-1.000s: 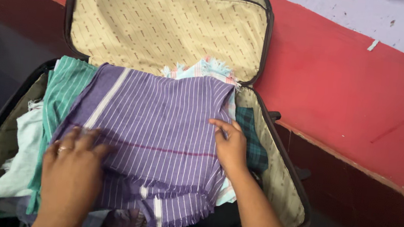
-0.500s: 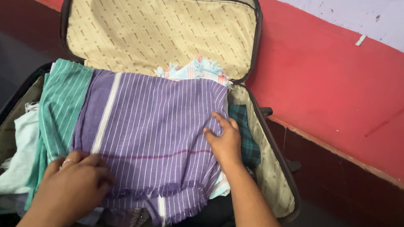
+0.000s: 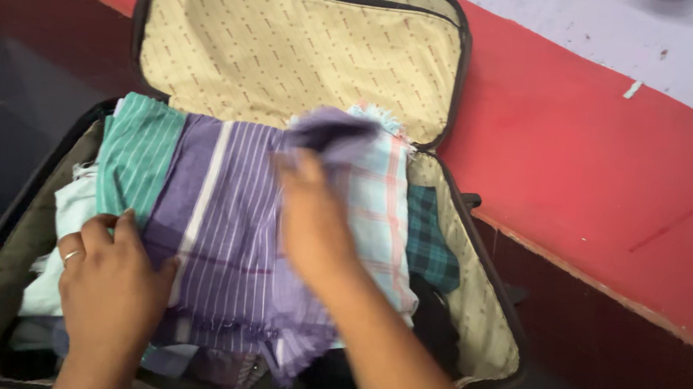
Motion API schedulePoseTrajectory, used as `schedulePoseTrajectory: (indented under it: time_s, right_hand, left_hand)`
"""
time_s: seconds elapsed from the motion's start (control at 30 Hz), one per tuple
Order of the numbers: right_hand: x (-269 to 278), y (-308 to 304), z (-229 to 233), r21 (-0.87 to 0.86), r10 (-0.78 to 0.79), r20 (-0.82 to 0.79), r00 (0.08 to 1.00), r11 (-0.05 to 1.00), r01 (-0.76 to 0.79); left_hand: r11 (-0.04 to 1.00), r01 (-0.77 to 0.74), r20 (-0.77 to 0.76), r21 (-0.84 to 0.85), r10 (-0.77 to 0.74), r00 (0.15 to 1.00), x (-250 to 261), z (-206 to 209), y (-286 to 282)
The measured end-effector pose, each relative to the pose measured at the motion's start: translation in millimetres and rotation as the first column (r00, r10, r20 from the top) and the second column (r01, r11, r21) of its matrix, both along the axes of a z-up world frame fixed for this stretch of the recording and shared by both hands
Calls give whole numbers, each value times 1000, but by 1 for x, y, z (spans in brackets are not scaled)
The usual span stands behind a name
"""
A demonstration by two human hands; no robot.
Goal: The person folds and arranges various pieces of clothing inside an open suitcase. They handle shirts, towels, and other garments, stacking them neatly to fit within the suitcase.
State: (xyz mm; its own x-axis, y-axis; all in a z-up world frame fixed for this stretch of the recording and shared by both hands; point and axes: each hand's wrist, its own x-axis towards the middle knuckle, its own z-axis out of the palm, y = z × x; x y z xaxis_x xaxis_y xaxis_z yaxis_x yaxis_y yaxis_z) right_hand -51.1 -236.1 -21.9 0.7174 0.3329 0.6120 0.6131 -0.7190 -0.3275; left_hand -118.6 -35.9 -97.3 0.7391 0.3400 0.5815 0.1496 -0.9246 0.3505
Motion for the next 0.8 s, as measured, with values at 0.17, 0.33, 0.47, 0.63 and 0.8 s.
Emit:
schedulePoseTrajectory:
  time_s: [0.17,0.33,0.47,0.63,0.8]
  right_hand:
    - [-7,62,-17,184,462,-373,805,887,-424]
    - [-3,41,-49,121,-31,-375,926,989,82]
    - [14,19,-64,198,-109,-802,587,879,434]
    - [14,17,-69,354,83,-800,594,865,355]
    - [5,24,-48,599,318,-456,831,800,23]
  left_hand:
    - [996,-19,-158,-83,6,987,0,10,13]
    - [950,-91,-316,-298,-8,949,4,29,13]
    - [999,-50,-355,0,47,934,5,30,-10]
    - [995,12,-311,-100,-43,949,10,18,-17]
    - [758,119,-31,-641,-181,983,13,29,-5]
